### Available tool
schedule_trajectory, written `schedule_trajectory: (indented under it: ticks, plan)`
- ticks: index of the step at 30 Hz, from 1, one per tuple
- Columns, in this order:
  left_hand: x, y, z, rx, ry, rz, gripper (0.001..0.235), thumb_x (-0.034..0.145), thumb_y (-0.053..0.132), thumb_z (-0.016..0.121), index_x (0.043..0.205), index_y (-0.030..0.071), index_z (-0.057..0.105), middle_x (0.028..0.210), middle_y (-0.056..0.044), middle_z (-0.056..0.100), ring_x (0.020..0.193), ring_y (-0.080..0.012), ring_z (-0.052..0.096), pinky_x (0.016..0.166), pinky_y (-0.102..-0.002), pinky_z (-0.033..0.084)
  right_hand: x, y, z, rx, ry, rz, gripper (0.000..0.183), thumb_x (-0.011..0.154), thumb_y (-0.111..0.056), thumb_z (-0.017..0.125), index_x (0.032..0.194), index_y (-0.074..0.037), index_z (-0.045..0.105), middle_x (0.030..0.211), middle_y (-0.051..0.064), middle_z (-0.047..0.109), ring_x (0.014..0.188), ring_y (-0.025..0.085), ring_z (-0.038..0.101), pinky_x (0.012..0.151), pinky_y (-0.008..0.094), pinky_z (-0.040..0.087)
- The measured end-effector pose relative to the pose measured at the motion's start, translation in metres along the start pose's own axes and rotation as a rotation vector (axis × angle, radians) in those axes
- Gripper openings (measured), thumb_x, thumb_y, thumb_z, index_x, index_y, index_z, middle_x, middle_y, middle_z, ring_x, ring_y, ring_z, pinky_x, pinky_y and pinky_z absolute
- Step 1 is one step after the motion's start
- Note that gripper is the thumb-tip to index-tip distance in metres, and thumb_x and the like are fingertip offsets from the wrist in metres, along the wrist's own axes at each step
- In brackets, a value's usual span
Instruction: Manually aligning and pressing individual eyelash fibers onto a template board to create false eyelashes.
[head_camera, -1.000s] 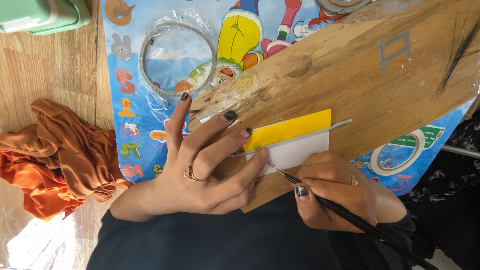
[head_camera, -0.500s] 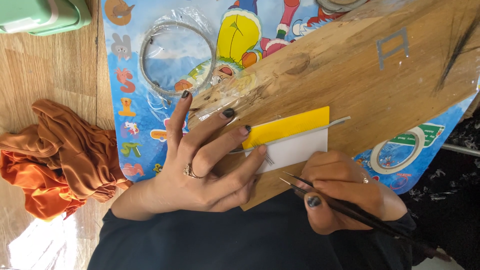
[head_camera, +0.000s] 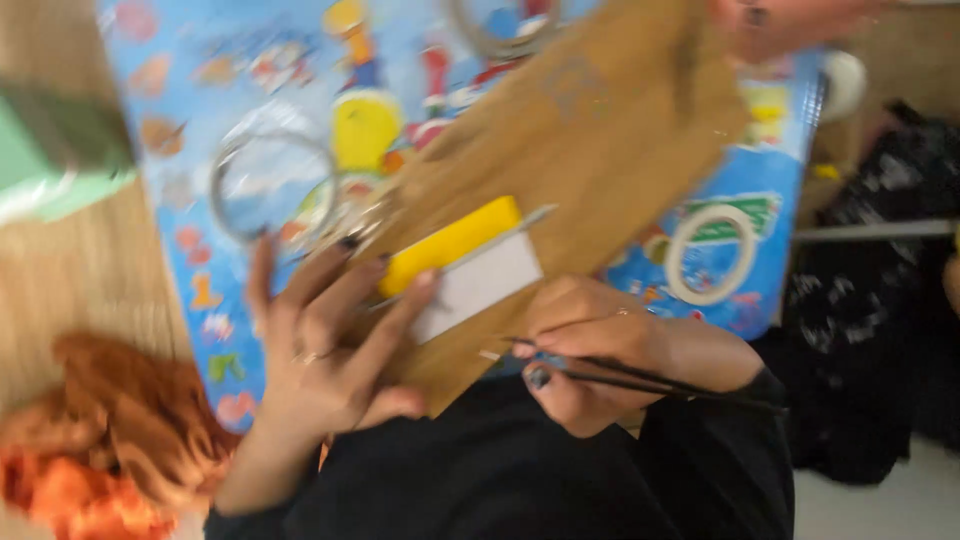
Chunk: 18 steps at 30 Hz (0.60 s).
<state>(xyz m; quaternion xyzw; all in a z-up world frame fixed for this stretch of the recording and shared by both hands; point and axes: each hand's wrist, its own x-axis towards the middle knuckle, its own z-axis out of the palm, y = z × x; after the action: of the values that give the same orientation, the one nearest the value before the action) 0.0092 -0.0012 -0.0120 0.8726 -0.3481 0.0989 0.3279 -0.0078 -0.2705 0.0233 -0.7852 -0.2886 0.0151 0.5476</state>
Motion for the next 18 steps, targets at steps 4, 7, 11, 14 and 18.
schedule_trajectory:
  ticks: [4, 7, 11, 14, 18]
  plan:
    - [0.002, 0.008, 0.004, 0.071, 0.043, -0.062, 0.088, 0.093, 0.074, 0.023, 0.126, 0.015, 0.080, 0.123, -0.016, 0.059, 0.116, -0.0399, 0.056, 0.124, -0.068, 0.006, -0.007, -0.020, 0.001, -0.056, 0.310, -0.214, 0.031, 0.080, -0.001, 0.069, 0.106, -0.001, 0.052, 0.087, 0.012, 0.068, 0.065, 0.022, 0.066, 0.061, 0.032, 0.059]
    - [-0.002, 0.006, 0.008, 0.141, 0.063, -0.067, 0.089, 0.095, 0.073, 0.021, 0.124, 0.016, 0.083, 0.123, -0.016, 0.059, 0.117, -0.0387, 0.055, 0.127, -0.066, 0.005, -0.025, -0.019, -0.027, -0.174, 0.317, -0.335, 0.033, 0.080, -0.001, 0.072, 0.105, 0.001, 0.051, 0.087, 0.015, 0.068, 0.065, 0.023, 0.065, 0.059, 0.034, 0.058]
    - [0.004, 0.012, 0.007, 0.093, 0.071, -0.090, 0.089, 0.098, 0.066, 0.018, 0.120, 0.007, 0.082, 0.124, -0.019, 0.055, 0.119, -0.0393, 0.050, 0.128, -0.068, 0.006, -0.049, -0.012, -0.026, -0.287, 0.757, -0.045, 0.022, 0.108, -0.038, 0.051, 0.107, -0.016, 0.055, 0.087, 0.001, 0.066, 0.074, 0.016, 0.061, 0.074, 0.032, 0.051]
    - [-0.001, 0.007, 0.008, 0.102, 0.041, -0.136, 0.088, 0.097, 0.067, 0.016, 0.123, 0.014, 0.081, 0.123, -0.016, 0.054, 0.121, -0.0360, 0.050, 0.131, -0.063, 0.003, -0.055, 0.003, -0.068, -0.352, 0.731, 0.057, 0.020, 0.092, 0.002, 0.061, 0.110, -0.001, 0.052, 0.091, 0.014, 0.062, 0.075, 0.021, 0.059, 0.072, 0.032, 0.054]
    - [-0.001, 0.008, 0.014, 0.034, 0.090, -0.129, 0.081, 0.100, 0.059, 0.022, 0.115, 0.005, 0.081, 0.120, -0.020, 0.054, 0.121, -0.0398, 0.049, 0.133, -0.064, 0.007, -0.054, 0.029, -0.073, -0.249, 0.783, 0.268, 0.024, 0.096, 0.015, 0.064, 0.114, 0.003, 0.055, 0.112, 0.013, 0.057, 0.094, 0.018, 0.055, 0.086, 0.027, 0.048]
